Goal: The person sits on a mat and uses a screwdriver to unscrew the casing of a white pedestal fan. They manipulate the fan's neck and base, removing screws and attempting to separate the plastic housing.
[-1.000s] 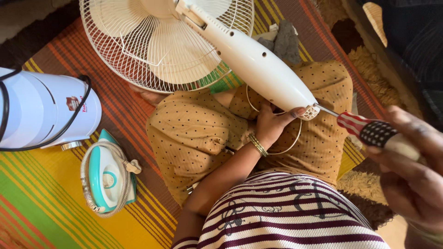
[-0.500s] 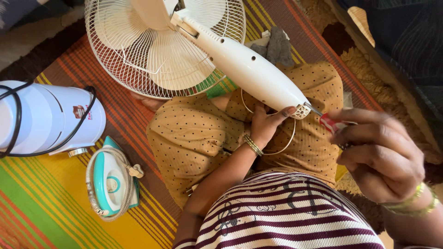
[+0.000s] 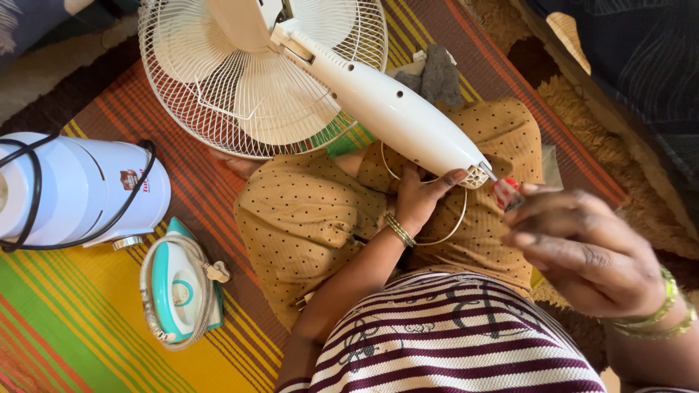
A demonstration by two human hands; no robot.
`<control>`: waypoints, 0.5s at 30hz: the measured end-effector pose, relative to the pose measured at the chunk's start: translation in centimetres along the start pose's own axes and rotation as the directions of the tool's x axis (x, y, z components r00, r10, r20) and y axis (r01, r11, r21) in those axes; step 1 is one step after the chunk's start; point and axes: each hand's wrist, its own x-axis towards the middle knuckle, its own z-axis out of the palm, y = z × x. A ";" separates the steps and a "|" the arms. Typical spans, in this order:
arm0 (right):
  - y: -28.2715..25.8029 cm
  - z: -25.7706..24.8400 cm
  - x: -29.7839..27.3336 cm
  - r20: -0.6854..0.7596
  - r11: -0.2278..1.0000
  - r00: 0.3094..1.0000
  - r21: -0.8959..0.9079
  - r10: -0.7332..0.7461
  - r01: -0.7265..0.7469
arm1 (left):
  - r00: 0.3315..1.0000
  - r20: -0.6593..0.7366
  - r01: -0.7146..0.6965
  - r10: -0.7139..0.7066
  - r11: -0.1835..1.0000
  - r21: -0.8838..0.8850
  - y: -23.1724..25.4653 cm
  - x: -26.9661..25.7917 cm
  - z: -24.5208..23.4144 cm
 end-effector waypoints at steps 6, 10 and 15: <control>2.1 0.8 -0.2 -0.038 0.882 0.992 0.456 -0.116 0.121 | 1.000 -0.010 -0.005 0.005 1.000 0.007 0.0 0.0 -0.1; 3.0 0.6 0.9 0.163 0.799 0.966 0.598 -0.202 0.066 | 0.999 0.006 0.045 -0.045 0.999 -0.010 0.6 -0.1 0.0; 2.0 -0.9 3.3 0.183 0.764 0.958 0.642 -0.223 0.055 | 0.992 0.001 0.128 -0.128 0.990 -0.061 1.3 -0.4 0.1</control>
